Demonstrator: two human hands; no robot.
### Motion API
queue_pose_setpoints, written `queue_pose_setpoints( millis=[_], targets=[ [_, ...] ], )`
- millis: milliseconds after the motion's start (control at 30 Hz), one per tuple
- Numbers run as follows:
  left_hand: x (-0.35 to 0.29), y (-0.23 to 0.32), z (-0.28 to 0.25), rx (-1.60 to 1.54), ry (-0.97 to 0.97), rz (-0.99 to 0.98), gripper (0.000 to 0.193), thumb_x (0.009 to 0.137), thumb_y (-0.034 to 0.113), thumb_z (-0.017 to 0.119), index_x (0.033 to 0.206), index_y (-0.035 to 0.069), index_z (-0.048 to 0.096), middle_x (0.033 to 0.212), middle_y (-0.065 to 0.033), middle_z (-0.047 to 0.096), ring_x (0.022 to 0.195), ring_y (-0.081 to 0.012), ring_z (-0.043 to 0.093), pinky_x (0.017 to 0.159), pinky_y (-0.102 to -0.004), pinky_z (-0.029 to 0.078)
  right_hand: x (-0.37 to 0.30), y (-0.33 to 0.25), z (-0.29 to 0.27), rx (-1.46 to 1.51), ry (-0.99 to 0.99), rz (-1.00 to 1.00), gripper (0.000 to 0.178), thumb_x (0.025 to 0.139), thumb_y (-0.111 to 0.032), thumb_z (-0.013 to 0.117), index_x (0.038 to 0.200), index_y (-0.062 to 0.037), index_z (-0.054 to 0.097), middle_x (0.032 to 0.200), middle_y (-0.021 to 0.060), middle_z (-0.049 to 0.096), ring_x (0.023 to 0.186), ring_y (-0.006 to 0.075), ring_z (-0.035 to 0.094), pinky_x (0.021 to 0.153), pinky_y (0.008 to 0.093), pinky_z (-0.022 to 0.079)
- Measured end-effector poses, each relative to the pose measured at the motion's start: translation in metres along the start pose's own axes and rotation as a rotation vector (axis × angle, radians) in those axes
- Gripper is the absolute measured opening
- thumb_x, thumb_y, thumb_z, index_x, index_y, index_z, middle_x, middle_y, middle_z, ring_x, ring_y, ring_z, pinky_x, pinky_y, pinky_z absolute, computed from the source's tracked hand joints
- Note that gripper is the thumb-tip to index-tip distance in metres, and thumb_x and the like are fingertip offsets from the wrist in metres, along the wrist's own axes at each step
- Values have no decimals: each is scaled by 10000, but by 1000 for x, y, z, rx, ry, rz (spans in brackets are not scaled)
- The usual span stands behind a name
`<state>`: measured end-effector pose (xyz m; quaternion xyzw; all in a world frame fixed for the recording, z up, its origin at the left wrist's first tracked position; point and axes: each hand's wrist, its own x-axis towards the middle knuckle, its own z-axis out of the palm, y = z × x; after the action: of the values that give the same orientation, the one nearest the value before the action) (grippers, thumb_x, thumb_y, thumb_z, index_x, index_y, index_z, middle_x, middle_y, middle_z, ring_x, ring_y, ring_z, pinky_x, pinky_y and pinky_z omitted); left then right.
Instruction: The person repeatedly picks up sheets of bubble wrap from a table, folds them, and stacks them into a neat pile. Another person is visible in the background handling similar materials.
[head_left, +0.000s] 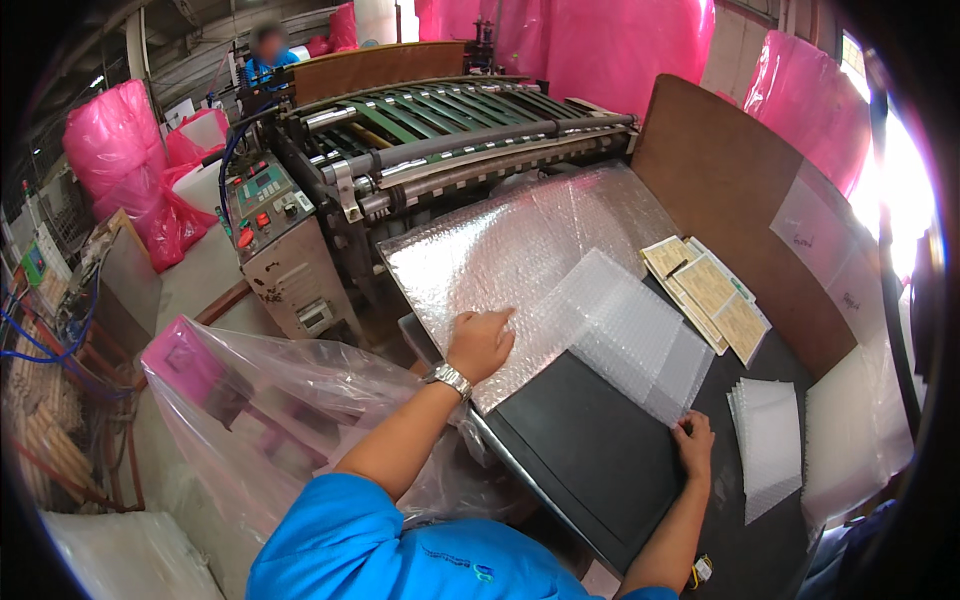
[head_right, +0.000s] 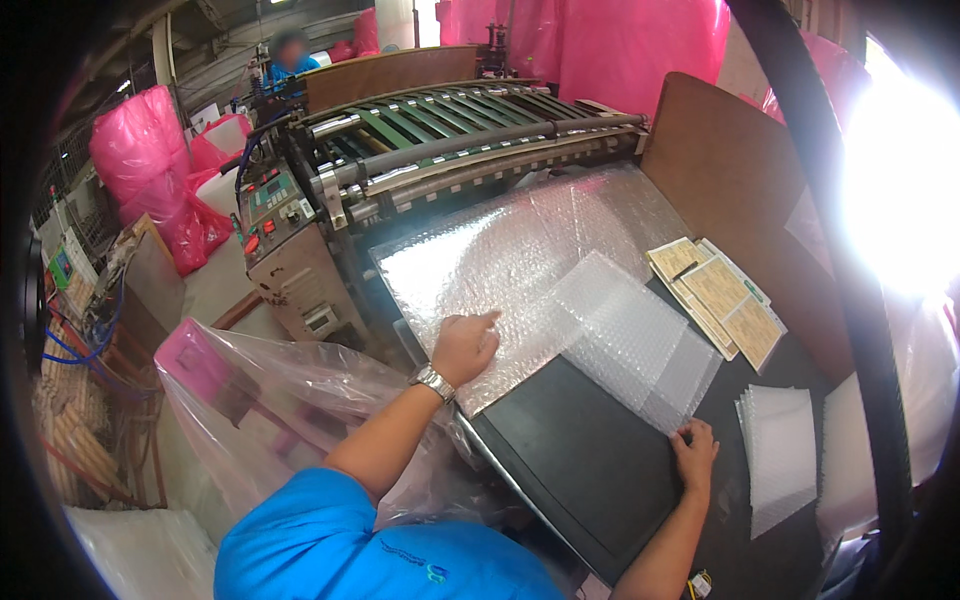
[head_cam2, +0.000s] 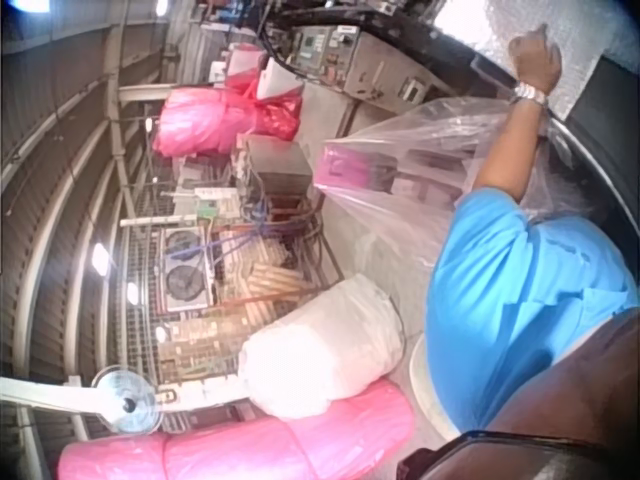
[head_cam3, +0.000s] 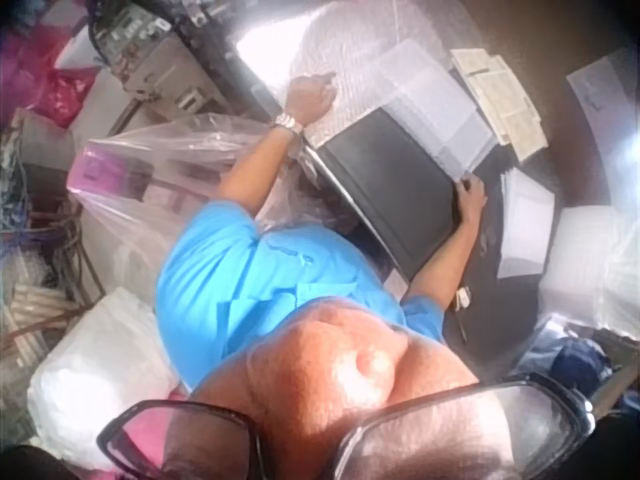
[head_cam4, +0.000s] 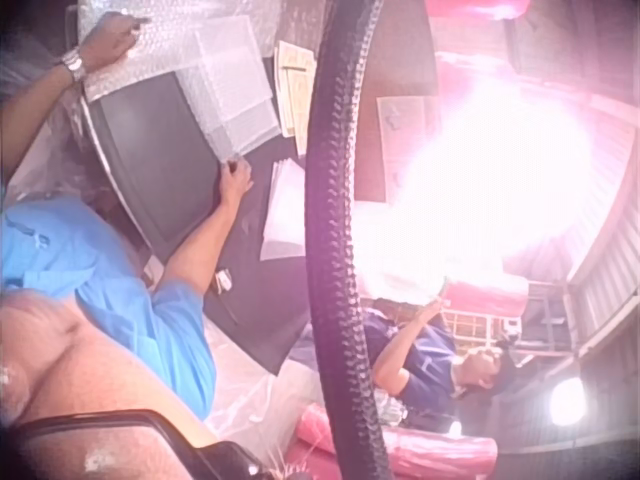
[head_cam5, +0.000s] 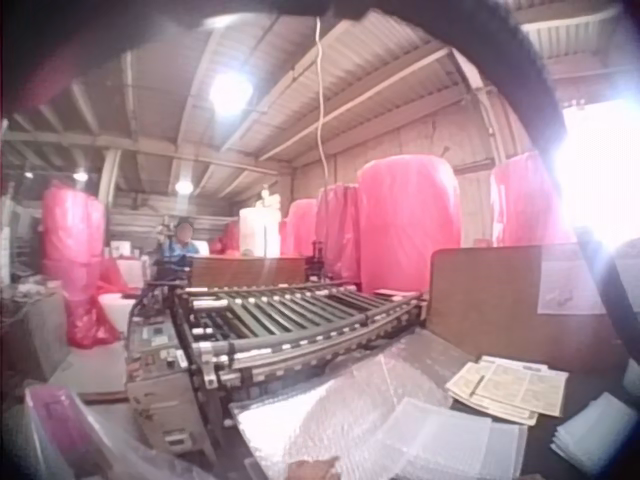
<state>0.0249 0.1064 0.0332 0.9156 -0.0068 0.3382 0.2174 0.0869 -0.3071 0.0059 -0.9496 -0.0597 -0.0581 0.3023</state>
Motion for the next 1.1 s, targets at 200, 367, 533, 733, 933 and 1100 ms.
queue_pose_setpoints(
  millis=[200, 367, 533, 733, 933, 1100],
  targets=[
    [-2, 3, 7, 87, -12, 140, 199, 776, 214, 541, 939, 113, 597, 784, -58, 581, 779, -222, 537, 804, -367, 357, -1, 0, 1, -5, 6, 24, 168, 735, -204, 577, 864, -103, 542, 1144, 60, 485, 1128, 252, 412, 1006, 528, 117],
    [-2, 3, 6, 79, 1, 147, 183, 771, 210, 547, 917, 114, 602, 776, -57, 580, 766, -226, 535, 782, -364, 362, -1, -2, -1, -10, -3, 10, 149, 733, -181, 563, 859, -104, 538, 1136, 63, 485, 1125, 251, 415, 1012, 519, 111],
    [-2, 5, 4, 79, -1, 145, 179, 768, 209, 548, 911, 115, 603, 773, -58, 582, 758, -233, 535, 772, -363, 364, -2, -1, -1, -10, 3, 5, 168, 719, -163, 564, 872, -100, 532, 1117, 63, 496, 1113, 253, 425, 1013, 515, 112],
    [-2, 3, 5, 62, 7, 150, 174, 766, 207, 548, 903, 116, 605, 772, -57, 582, 759, -234, 535, 770, -360, 365, 3, 5, 1, 222, 54, 64, 314, 734, -139, 555, 1033, -83, 481, 1053, 112, 545, 1048, 273, 478, 1004, 430, 184],
    [-2, 3, 5, 59, 14, 144, 173, 767, 207, 548, 903, 115, 604, 767, -53, 582, 767, -234, 537, 777, -361, 366, 8, 4, 7, 351, 99, 110, 383, 788, -217, 556, 1132, -86, 448, 1080, 141, 543, 1075, 283, 468, 976, 414, 233],
    [-2, 5, 3, 59, -4, 141, 177, 766, 207, 549, 904, 112, 604, 769, -51, 585, 768, -227, 538, 784, -362, 364, 9, 2, 7, 102, 68, 105, 453, 773, -278, 573, 1170, -108, 436, 1159, 116, 502, 1124, 281, 434, 979, 542, 162]
  ],
)
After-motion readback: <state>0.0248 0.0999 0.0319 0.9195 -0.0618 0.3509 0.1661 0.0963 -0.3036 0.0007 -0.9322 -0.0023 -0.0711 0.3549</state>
